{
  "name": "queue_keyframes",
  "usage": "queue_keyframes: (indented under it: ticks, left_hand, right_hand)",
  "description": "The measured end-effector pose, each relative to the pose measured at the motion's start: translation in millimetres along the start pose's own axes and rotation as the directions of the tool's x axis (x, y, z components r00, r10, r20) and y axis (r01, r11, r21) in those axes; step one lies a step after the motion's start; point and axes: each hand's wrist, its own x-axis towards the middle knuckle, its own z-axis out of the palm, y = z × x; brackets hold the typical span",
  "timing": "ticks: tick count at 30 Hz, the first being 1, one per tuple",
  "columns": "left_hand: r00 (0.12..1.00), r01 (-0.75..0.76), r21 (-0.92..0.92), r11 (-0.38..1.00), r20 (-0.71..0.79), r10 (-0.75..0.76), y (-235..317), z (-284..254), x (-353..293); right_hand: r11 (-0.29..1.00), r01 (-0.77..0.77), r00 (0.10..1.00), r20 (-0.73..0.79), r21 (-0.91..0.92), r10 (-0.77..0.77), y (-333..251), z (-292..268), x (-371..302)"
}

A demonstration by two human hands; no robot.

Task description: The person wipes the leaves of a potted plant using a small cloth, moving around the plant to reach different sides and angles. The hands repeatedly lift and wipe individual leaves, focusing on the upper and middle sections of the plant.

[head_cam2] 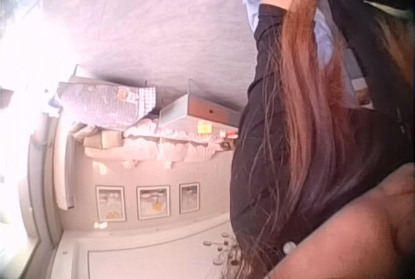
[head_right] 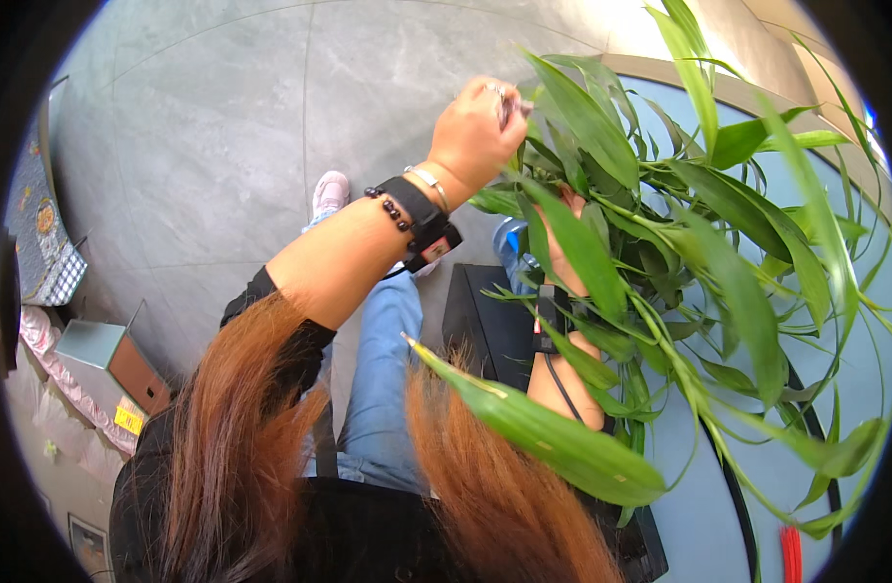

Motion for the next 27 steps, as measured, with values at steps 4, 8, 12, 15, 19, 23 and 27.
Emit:
queue_keyframes:
  ticks: [4, 8, 12, 15, 19, 23, 27]
  left_hand:
    - [0.954, -0.006, -0.071, 0.997, -0.300, -0.016, 5.6, 10.1, 26.2]
    - [0.984, 0.150, -0.256, 0.955, -0.056, -0.169, -11.8, 27.1, 19.1]
    - [0.855, 0.278, -0.338, 0.899, 0.513, -0.071, -27.9, 63.4, -10.2]
    - [0.707, 0.049, -0.106, 0.993, 0.706, 0.041, -26.9, 81.4, -39.4]
    - [0.742, -0.018, -0.133, 0.991, 0.663, 0.103, -29.5, 81.2, -58.3]
    - [0.681, -0.249, -0.023, 0.968, 0.706, 0.192, -35.4, 74.0, -67.0]
    - [0.681, -0.363, 0.062, 0.930, 0.699, 0.218, -49.1, 56.3, -78.0]
  right_hand:
    - [0.981, -0.182, 0.889, 0.437, 0.071, 0.133, 7.6, -32.4, 15.5]
    - [0.909, 0.086, 0.976, -0.147, -0.409, -0.158, 19.2, -43.0, 39.8]
    - [0.971, -0.140, 0.974, -0.204, -0.194, 0.099, 15.7, -18.5, 37.8]
    - [0.976, 0.022, 0.993, -0.106, -0.218, -0.046, 11.9, 8.0, 20.5]
    - [0.985, -0.154, 0.980, -0.139, -0.081, 0.142, -2.4, 26.9, 13.3]
    - [0.976, -0.178, 0.984, -0.021, -0.123, 0.177, -3.8, 29.7, 13.6]
    - [0.985, -0.172, 0.973, -0.149, 0.034, 0.175, -5.8, 27.7, 14.0]
